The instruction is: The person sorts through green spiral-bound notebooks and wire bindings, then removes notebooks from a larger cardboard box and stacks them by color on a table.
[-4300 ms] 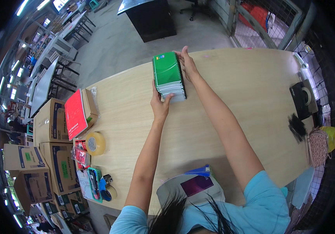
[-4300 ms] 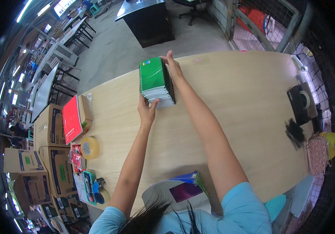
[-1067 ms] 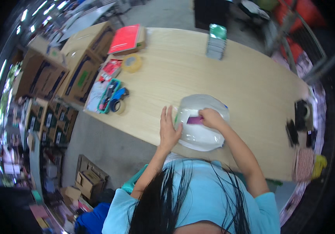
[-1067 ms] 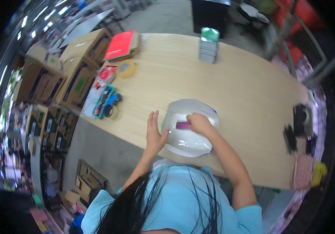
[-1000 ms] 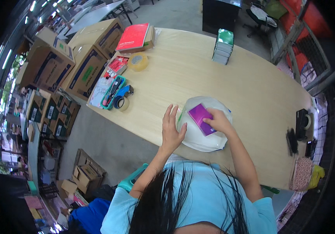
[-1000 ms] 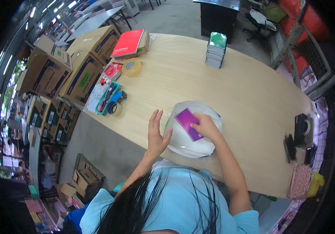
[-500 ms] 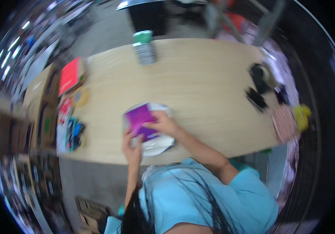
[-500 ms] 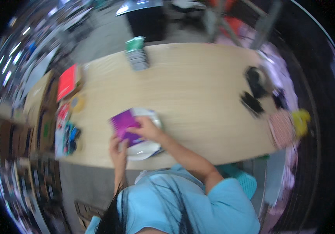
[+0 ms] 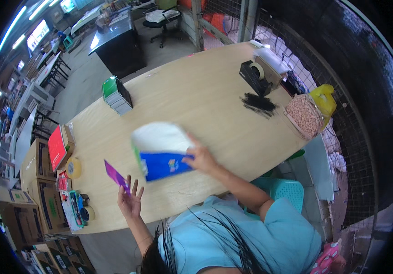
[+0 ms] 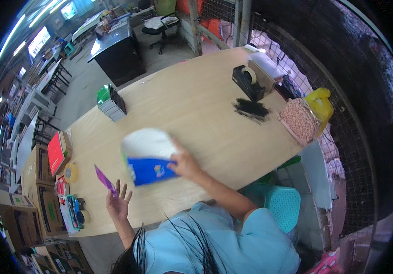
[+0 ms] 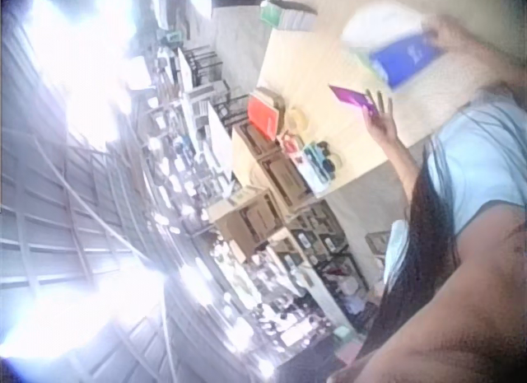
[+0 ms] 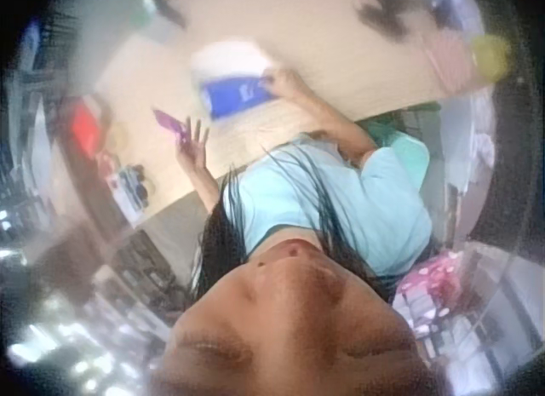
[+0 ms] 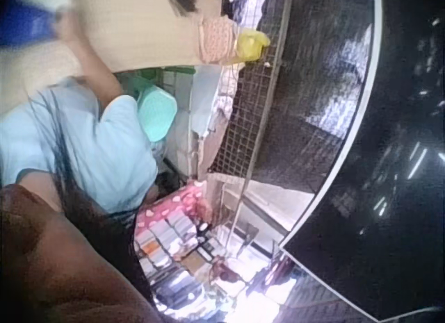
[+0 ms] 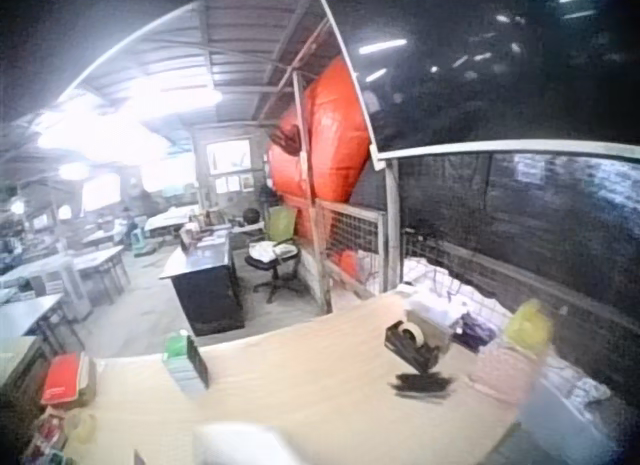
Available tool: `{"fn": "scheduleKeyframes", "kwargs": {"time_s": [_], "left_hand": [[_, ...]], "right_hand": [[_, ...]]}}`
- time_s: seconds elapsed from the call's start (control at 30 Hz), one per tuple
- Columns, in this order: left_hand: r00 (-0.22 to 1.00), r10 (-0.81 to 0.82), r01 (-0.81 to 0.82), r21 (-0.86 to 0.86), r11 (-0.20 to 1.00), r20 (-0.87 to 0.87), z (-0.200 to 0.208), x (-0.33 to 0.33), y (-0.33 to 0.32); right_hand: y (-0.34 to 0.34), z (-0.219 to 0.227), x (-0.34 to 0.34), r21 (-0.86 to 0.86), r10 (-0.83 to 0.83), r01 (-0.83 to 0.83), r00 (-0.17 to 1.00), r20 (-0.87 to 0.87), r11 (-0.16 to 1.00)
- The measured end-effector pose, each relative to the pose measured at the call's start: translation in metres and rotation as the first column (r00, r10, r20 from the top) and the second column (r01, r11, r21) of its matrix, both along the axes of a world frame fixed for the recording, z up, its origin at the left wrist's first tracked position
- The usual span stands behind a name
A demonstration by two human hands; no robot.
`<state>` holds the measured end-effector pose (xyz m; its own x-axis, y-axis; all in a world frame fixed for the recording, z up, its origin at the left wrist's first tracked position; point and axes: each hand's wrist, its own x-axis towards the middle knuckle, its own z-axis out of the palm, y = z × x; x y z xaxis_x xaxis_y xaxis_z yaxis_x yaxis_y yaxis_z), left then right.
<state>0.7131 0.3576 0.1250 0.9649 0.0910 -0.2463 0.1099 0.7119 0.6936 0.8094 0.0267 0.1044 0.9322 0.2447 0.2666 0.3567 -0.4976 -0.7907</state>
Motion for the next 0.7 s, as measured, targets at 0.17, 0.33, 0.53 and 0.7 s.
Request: {"fn": "scheduleKeyframes", "kwargs": {"time_s": [0.17,0.33,0.53,0.7], "left_hand": [[0.988,0.139,-0.115,0.279,0.953,-0.068,0.011,-0.017,-0.025],[0.907,0.292,-0.137,0.443,0.886,-0.304,0.016,-0.057,-0.041],[0.837,0.474,-0.337,0.427,0.839,-0.272,-0.001,-0.084,-0.036],[0.867,0.470,-0.353,0.462,0.814,-0.164,-0.010,-0.072,-0.019]], "right_hand": [[-0.080,0.020,0.127,-0.200,-0.336,0.339,0.940,0.051,0.919],[-0.146,0.025,0.256,-0.553,-0.550,0.520,0.825,0.129,0.651],[-0.185,-0.030,0.280,-0.569,-0.456,0.575,0.817,0.354,0.588],[-0.092,-0.080,0.180,-0.004,-0.427,0.430,0.897,0.115,0.903]]}}
